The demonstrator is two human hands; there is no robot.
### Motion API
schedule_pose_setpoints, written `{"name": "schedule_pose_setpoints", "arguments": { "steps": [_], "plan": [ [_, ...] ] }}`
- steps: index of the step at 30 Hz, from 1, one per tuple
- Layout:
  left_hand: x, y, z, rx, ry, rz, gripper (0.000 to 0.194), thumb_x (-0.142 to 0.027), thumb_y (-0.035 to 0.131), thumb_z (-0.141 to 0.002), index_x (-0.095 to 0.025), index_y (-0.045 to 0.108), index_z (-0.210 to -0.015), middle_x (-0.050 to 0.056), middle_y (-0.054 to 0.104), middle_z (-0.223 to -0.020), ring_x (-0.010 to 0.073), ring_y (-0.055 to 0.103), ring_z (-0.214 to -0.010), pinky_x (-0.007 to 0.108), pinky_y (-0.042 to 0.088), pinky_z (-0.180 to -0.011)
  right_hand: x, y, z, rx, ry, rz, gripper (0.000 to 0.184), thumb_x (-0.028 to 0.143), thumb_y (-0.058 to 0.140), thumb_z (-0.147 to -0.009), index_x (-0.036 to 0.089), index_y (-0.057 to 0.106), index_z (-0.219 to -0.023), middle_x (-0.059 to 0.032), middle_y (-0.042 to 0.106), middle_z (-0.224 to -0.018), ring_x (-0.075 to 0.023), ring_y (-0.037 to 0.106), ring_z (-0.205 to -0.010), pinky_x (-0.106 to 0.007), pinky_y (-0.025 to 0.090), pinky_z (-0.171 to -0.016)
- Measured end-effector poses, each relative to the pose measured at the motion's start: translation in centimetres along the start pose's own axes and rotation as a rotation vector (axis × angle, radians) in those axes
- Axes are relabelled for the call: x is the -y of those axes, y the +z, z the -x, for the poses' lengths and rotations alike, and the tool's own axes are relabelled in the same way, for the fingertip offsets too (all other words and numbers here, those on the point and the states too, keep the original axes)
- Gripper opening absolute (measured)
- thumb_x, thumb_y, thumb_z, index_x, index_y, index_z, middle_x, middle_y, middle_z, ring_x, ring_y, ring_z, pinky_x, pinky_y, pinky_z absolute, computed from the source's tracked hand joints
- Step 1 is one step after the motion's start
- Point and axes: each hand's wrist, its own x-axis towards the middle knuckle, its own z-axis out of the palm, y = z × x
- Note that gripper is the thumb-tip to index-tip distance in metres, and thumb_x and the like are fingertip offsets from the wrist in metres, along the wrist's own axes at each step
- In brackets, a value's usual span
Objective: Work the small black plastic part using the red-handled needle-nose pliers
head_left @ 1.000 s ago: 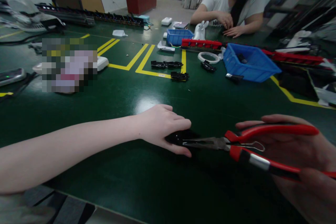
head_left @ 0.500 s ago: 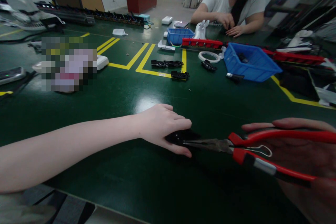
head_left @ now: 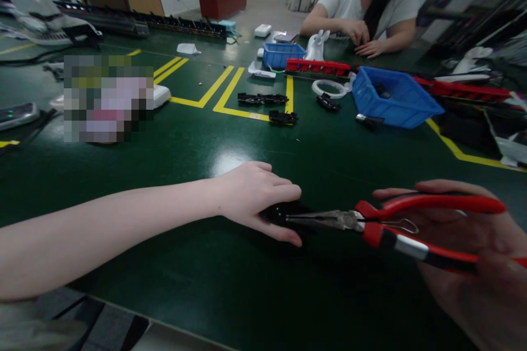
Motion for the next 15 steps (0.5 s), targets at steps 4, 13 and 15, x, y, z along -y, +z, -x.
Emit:
{"name": "schedule_pose_setpoints", "arguments": {
  "steps": [4,13,15],
  "plan": [
    [0.03,0.04,0.04,-0.004,-0.003,0.003,0.048,-0.067,0.052,-0.086,-0.018,0.053,-0.085,-0.002,0.063,-0.072,0.0115,0.054,-0.058,0.028,0.032,-0.058,0.08,0.09,0.17,0.002,0.001,0.023,0.038,0.051,0.074,-0.069,0.031,0.067,-0.101,-0.0086,0.073,-0.101,-0.0292,0.071,-0.088,-0.042,0.062,-0.073],
    [0.08,0.00,0.07,-0.003,-0.012,-0.010,0.049,-0.068,0.049,-0.086,-0.018,0.053,-0.085,-0.002,0.062,-0.072,0.0119,0.055,-0.058,0.029,0.032,-0.059,-0.19,0.13,-0.16,0.052,0.002,-0.021,0.039,0.049,0.076,-0.068,0.030,0.068,-0.101,-0.0078,0.074,-0.100,-0.0285,0.072,-0.088,-0.038,0.062,-0.072],
    [0.08,-0.01,0.05,-0.002,-0.011,-0.005,0.050,-0.068,0.049,-0.086,-0.018,0.052,-0.085,-0.002,0.062,-0.072,0.0119,0.055,-0.058,0.029,0.032,-0.058,-0.29,-0.02,-0.30,0.072,-0.003,-0.028,0.040,0.048,0.078,-0.066,0.030,0.069,-0.101,-0.0077,0.075,-0.099,-0.0289,0.073,-0.084,-0.038,0.063,-0.069]
  ]
}}
